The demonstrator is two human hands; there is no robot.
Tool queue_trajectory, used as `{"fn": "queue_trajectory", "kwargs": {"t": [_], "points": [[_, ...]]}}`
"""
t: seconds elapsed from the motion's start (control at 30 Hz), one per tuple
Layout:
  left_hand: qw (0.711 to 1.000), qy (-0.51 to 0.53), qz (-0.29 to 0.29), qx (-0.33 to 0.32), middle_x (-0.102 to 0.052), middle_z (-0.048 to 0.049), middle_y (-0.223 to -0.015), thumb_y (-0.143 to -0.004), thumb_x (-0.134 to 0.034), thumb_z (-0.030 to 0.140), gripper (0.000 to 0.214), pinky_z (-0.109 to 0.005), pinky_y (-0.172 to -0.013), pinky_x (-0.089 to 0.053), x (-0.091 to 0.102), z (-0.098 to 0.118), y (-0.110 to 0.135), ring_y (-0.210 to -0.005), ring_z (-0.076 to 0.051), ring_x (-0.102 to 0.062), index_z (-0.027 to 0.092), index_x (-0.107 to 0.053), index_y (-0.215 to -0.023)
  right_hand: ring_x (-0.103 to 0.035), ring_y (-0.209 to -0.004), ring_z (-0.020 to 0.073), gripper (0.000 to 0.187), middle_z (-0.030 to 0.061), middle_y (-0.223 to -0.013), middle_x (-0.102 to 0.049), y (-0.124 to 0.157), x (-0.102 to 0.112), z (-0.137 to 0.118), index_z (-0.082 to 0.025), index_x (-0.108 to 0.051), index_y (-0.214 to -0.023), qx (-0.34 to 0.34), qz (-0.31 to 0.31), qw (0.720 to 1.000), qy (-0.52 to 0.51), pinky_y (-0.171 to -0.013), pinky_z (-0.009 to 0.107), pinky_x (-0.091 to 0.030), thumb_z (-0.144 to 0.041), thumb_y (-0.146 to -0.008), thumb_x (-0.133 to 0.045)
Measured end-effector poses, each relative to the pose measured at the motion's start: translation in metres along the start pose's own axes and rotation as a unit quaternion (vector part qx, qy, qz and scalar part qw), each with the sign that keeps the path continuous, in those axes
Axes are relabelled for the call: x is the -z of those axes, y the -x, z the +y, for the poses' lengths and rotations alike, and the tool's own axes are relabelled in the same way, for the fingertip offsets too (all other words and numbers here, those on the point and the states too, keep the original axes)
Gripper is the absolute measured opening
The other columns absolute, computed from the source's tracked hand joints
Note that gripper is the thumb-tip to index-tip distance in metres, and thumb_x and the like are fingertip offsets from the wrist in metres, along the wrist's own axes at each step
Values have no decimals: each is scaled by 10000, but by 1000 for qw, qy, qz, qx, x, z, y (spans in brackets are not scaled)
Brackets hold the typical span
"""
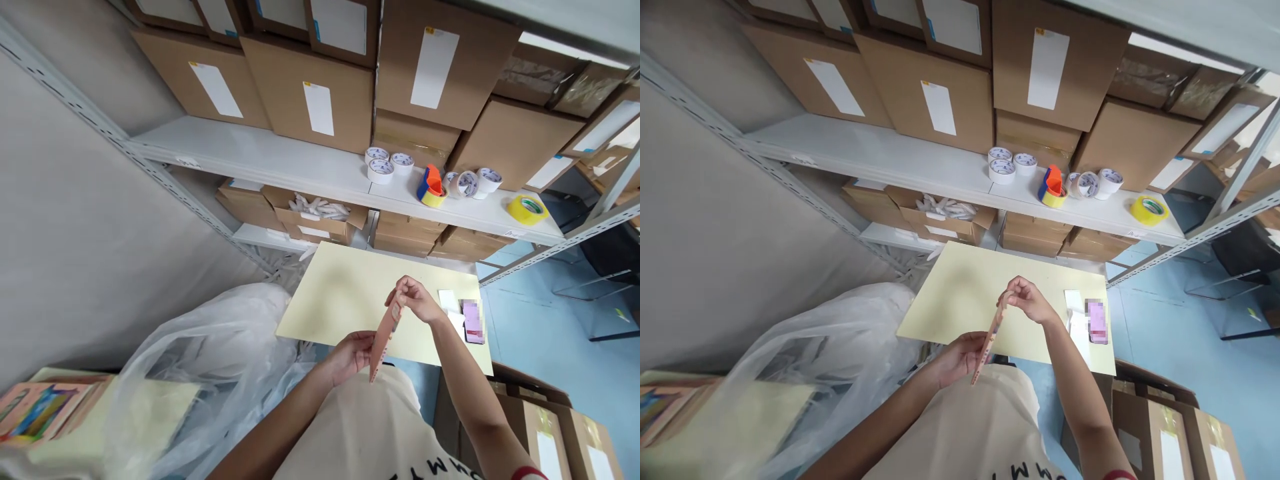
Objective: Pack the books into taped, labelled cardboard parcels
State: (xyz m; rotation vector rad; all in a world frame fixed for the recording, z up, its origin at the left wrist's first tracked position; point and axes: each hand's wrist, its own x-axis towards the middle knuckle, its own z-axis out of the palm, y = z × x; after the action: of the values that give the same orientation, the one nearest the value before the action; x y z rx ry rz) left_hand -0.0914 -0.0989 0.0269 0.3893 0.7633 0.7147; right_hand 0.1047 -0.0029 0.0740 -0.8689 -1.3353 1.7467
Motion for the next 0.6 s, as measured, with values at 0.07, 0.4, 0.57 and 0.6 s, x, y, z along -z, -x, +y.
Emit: {"fn": "queue_trajectory", "kwargs": {"t": [0.07,0.4,0.57,0.6], "points": [[1000,-25,16,-8,-749,-91,-862,-603,-854,402,342,-340,-786,-525,-5,1,-3,-819,-227,-687,179,-766,-847,-611,-596,141,510,-34,-641,-643,1,4,6,-226,-536,-759,-26,33,999,-26,-611,293,-512,-574,-573,-858],[949,-203,189,-152,-746,-75,-864,-600,-801,597,533,-284,-696,-517,3,18,-5,-756,-185,-665,163,-732,-901,-529,-551,95,510,-82,-607,-533,8,20,31,-230,-513,-738,-102,220,966,-86,-459,195,-443,-520,-504,-862],[908,-277,258,-181,-748,-68,-802,-600,-788,590,488,-270,-641,-524,1,10,-13,-689,-165,-651,162,-738,-827,-545,-570,101,518,-81,-616,-543,5,22,42,-227,-537,-774,-117,239,958,-109,-485,210,-460,-512,-492,-864],[906,-273,266,-185,-752,-73,-812,-591,-788,601,500,-277,-636,-533,2,9,-15,-701,-174,-661,163,-741,-828,-545,-567,100,518,-84,-608,-538,4,22,44,-226,-542,-779,-118,243,956,-114,-487,211,-460,-510,-492,-866]]}}
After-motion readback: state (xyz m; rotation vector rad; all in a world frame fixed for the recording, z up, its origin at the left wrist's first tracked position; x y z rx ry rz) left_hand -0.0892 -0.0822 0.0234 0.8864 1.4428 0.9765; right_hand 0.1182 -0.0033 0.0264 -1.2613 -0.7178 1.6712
